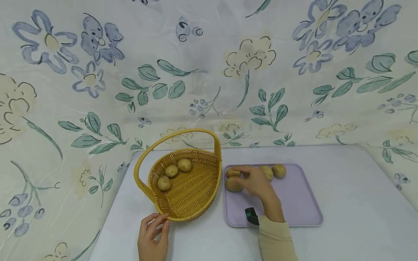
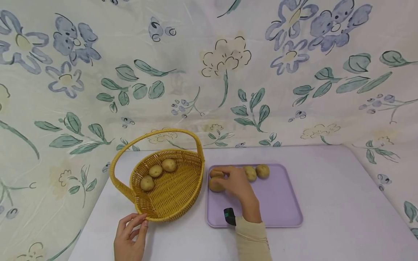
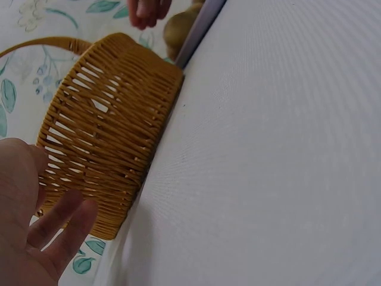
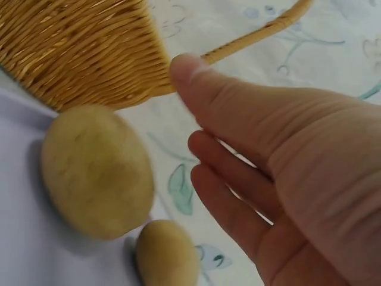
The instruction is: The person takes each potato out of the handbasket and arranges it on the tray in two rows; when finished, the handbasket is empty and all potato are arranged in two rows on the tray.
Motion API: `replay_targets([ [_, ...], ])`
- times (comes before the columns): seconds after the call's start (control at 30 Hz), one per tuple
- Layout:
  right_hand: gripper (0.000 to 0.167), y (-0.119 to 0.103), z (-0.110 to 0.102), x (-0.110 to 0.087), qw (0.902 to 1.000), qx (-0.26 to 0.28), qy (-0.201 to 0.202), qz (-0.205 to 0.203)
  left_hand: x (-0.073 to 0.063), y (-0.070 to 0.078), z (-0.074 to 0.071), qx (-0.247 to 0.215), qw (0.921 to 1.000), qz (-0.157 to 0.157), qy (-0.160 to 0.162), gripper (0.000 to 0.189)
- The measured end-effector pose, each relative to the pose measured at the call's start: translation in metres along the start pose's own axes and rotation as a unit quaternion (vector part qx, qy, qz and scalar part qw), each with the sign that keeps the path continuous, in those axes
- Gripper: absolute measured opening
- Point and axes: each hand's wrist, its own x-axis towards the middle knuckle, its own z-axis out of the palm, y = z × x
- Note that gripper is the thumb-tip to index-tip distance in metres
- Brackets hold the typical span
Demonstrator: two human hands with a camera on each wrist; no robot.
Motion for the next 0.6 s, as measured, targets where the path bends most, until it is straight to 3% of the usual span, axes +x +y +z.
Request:
replay_targets([
  [0.1, 0.045, -0.004, -0.004, -0.001, 0.9974, 0.064, 0.012, -0.032, 0.001, 0.000, 0.000, -0.004, 1.0000, 0.005, 0.003, 0.024],
  [0.27, 0.045, -0.011, -0.006, 0.000, 0.9835, 0.156, 0.010, -0.091, 0.001, 0.001, 0.000, -0.007, 0.9999, 0.008, 0.005, 0.025],
  [0.5, 0.040, -0.040, 0.002, 0.007, 0.9610, 0.241, -0.039, -0.131, 0.000, 0.002, 0.000, 0.006, 1.0000, -0.005, 0.006, 0.022],
  [0.6, 0.041, -0.051, 0.007, 0.012, 0.9553, 0.252, -0.060, -0.143, 0.000, 0.001, 0.001, 0.001, 1.0000, -0.001, 0.008, 0.023],
])
